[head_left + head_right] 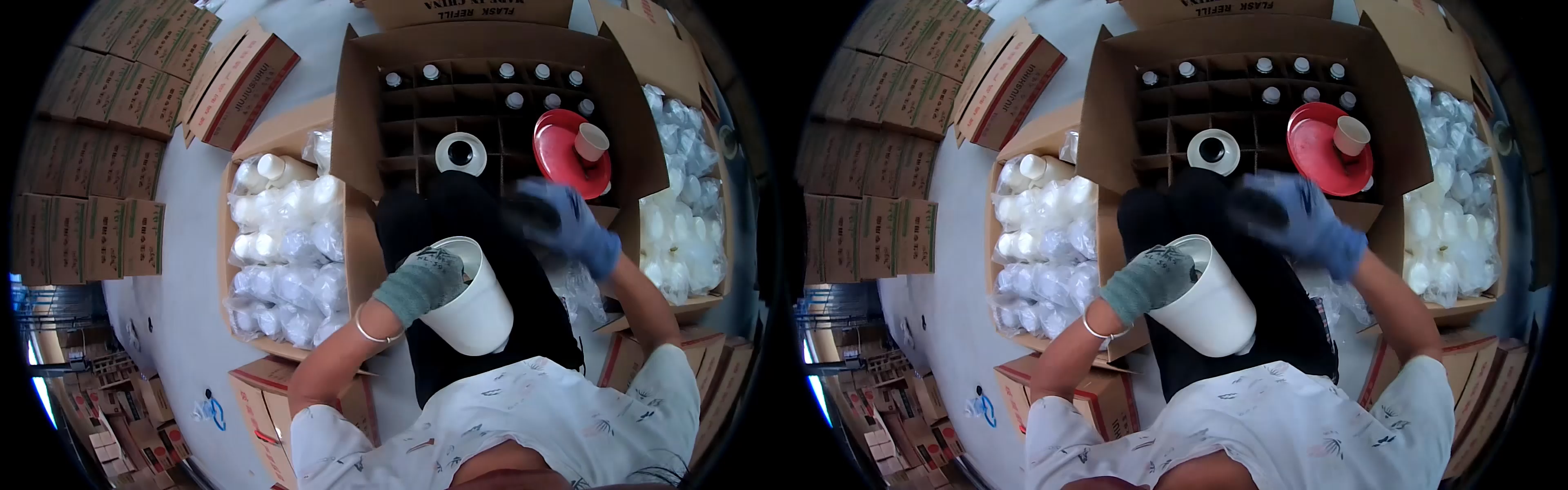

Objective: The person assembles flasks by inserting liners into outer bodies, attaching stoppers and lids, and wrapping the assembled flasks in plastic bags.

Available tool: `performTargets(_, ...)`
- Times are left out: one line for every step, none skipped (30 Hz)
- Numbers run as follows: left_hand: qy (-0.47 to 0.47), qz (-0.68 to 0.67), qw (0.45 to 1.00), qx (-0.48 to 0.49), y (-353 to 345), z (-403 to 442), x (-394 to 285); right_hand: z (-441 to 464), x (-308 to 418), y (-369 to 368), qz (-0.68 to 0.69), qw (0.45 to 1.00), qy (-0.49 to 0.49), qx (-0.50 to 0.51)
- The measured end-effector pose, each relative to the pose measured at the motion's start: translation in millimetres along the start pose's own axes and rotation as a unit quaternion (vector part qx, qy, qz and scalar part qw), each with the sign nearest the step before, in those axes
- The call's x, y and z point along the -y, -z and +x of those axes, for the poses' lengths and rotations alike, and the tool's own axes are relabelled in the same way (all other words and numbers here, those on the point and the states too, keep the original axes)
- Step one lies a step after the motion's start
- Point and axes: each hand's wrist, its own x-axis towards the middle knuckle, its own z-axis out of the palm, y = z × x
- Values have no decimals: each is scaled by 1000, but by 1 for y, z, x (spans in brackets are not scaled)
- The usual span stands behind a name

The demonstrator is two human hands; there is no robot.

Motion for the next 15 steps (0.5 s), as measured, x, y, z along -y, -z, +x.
performTargets(4,-9,1000,-2,3,5,0,13,-43,-13,-130,988,9,-80)
performTargets(9,-18,1000,-3,7,8,0,39,-67,-20,-204,977,-17,-57)
performTargets(15,-28,999,-3,10,10,1,64,-105,-33,-190,981,-39,-8)
performTargets(17,-33,999,2,10,11,4,87,-140,-53,-249,962,90,-62)
performTargets(12,-48,999,-8,10,12,6,103,-155,-69,-344,930,107,-70)
performTargets(10,-62,998,-18,12,10,7,113,-182,-86,-304,950,71,5)
performTargets(11,-74,997,-31,16,7,8,121,-207,-103,-262,961,27,78)
performTargets(33,-63,997,-13,27,3,4,130,-233,-120,-224,964,-22,144)
performTargets(30,-57,997,-50,23,0,9,129,-262,-133,-295,944,76,125)
performTargets(26,-52,994,-88,15,-4,15,138,-261,-129,-232,957,10,174)
performTargets(20,-47,991,-126,21,-6,15,148,-259,-126,-169,960,-64,215)
performTargets(107,-120,963,-218,28,-7,9,157,-256,-122,-115,953,-139,244)
performTargets(61,-151,899,-406,15,-7,25,158,-245,-118,-113,971,-98,188)
performTargets(92,-229,846,-473,11,-3,39,158,-233,-114,-114,983,-55,131)
performTargets(118,-306,780,-533,13,2,49,155,-196,-95,-139,988,34,52)
